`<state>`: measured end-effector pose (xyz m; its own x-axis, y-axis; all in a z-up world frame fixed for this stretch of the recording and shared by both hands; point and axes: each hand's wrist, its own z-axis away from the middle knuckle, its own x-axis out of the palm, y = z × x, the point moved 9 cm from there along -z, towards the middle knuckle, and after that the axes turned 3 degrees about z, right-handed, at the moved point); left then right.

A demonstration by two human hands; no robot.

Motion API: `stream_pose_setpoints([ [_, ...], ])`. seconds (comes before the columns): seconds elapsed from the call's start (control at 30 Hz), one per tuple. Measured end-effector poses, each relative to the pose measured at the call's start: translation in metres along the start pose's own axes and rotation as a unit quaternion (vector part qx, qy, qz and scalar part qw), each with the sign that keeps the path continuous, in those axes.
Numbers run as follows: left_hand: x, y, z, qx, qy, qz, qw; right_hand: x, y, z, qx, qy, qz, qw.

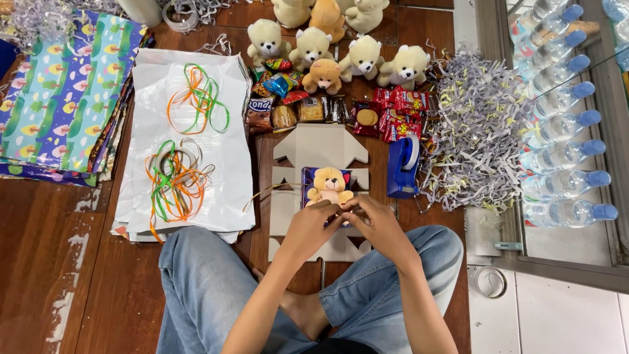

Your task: The person wraps a small box with patterned paper, folding the edges and securing them with tape. They then place a small teddy bear on top of the wrapped gift and tie a ribbon around the bear and the box.

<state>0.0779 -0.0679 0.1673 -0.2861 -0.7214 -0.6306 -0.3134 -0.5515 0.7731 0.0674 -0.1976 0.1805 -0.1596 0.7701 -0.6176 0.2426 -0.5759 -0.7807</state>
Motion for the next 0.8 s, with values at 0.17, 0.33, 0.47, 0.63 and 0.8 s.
stream_pose_setpoints([
  [0.17,-0.006,0.002,0.003,0.028,0.011,-0.034,0.999,0.0,0.0,-0.001,0.016,-0.038,-0.003,0.999],
  [0.33,-0.018,-0.005,0.009,0.05,0.045,-0.133,0.989,-0.002,0.015,0.007,0.008,-0.037,0.057,0.998],
  [0.47,-0.04,-0.01,0.018,0.013,0.07,-0.096,0.993,-0.015,0.023,0.008,0.037,-0.009,0.059,0.998],
  [0.63,-0.05,-0.029,0.023,-0.074,0.062,0.027,0.995,-0.021,0.043,0.003,0.07,0.008,0.009,0.997],
  [0.8,-0.055,-0.075,0.008,-0.125,0.119,0.105,0.979,-0.018,0.081,-0.02,0.063,0.019,0.005,0.998],
])
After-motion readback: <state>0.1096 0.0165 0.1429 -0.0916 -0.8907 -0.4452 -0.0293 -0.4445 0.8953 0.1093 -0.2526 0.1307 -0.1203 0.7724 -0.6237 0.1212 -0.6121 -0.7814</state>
